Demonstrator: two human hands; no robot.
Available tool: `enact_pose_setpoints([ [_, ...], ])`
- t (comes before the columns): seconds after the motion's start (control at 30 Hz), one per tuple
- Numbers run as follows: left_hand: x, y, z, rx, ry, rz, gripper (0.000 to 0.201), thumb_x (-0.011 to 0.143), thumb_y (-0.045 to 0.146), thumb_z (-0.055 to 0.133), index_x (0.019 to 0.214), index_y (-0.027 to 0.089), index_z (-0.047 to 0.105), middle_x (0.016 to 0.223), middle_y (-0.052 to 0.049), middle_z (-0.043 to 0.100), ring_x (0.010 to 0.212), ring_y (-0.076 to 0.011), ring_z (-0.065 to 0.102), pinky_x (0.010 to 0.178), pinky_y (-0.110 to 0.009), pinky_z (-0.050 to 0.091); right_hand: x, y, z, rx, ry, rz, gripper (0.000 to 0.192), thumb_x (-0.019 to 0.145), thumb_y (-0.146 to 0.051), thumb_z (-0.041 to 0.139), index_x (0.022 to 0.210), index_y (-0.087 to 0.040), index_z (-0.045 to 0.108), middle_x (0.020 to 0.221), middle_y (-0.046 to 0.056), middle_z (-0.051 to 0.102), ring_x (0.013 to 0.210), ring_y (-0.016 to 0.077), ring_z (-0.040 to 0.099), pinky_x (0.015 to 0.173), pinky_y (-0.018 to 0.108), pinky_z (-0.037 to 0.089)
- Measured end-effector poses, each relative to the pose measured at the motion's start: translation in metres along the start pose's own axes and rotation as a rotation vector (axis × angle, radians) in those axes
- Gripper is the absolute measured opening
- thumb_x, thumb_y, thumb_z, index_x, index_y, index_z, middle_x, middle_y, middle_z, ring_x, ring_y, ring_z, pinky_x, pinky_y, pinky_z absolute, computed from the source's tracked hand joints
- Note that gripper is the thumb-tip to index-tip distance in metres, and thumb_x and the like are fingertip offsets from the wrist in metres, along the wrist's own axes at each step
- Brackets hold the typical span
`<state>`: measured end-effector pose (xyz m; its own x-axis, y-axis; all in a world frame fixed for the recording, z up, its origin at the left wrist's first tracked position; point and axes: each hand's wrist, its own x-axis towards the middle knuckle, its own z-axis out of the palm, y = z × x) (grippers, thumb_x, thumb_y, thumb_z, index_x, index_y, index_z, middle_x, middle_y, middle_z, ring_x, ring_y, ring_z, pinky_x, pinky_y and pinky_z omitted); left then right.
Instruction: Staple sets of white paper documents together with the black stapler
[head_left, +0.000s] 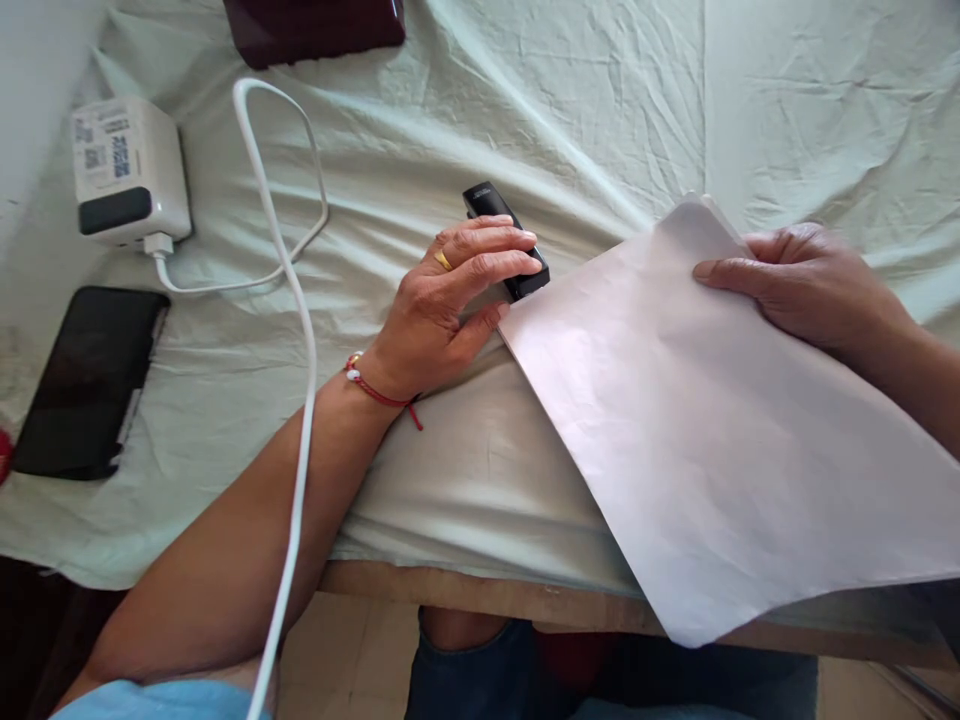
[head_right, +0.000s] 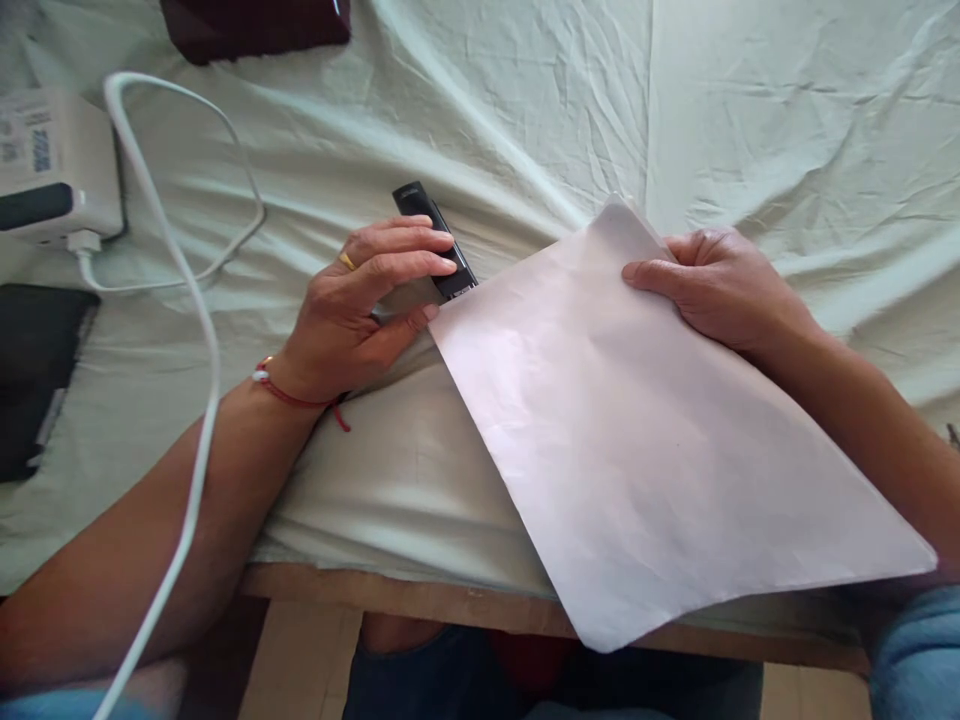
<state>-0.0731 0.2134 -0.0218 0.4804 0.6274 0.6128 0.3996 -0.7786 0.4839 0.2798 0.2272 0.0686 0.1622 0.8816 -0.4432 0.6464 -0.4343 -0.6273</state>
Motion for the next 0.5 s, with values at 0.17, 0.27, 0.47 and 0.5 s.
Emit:
enact_pose_setpoints([
  [0.17, -0.0017, -0.0001, 0.0031, -0.054, -0.005, -0.093, 0.031, 0.112, 0.044, 0.066, 0.143, 0.046, 0.071, 0.153, -0.001, 0.075, 0.155, -0.0339, 0.064, 0.137, -0.065, 0.048, 0.0044, 0.0011, -0.0032, -0.037, -0.024, 0.055, 0.018, 0.085, -0.038, 0.087, 0.086, -0.020, 0.089, 0.062, 0.007, 0.077, 0.040, 0.0178, 0.065, 0.033, 0.021, 0.043],
  [0.27, -0.0016, 0.0017, 0.0006, -0.052, -0.019, -0.091, 0.033, 0.112, 0.043, 0.067, 0.145, 0.047, 0.070, 0.155, 0.000, 0.074, 0.156, -0.0338, 0.063, 0.138, -0.065, 0.047, 0.0058, -0.0003, -0.0050, -0.022, -0.006, 0.089, 0.019, 0.084, -0.037, 0.090, 0.082, -0.019, 0.087, 0.061, 0.006, 0.075, 0.039, 0.0167, 0.063, 0.033, 0.021, 0.043],
  [0.47, -0.0019, 0.0038, -0.0034, 0.003, -0.033, -0.061, 0.040, 0.111, 0.040, 0.069, 0.150, 0.047, 0.068, 0.157, 0.000, 0.074, 0.157, -0.0335, 0.063, 0.138, -0.066, 0.048, 0.0013, -0.0055, -0.0021, 0.067, 0.072, 0.109, 0.011, 0.085, -0.030, 0.090, 0.080, -0.020, 0.086, 0.062, 0.002, 0.073, 0.040, 0.0126, 0.061, 0.036, 0.019, 0.045],
  [0.5, -0.0020, 0.0036, -0.0030, 0.003, -0.034, -0.076, 0.037, 0.112, 0.042, 0.068, 0.149, 0.047, 0.068, 0.157, 0.000, 0.074, 0.158, -0.0334, 0.062, 0.138, -0.067, 0.048, 0.0007, -0.0052, -0.0019, 0.063, 0.083, 0.108, 0.012, 0.085, -0.030, 0.090, 0.080, -0.020, 0.086, 0.062, 0.001, 0.073, 0.040, 0.0122, 0.061, 0.035, 0.018, 0.044],
])
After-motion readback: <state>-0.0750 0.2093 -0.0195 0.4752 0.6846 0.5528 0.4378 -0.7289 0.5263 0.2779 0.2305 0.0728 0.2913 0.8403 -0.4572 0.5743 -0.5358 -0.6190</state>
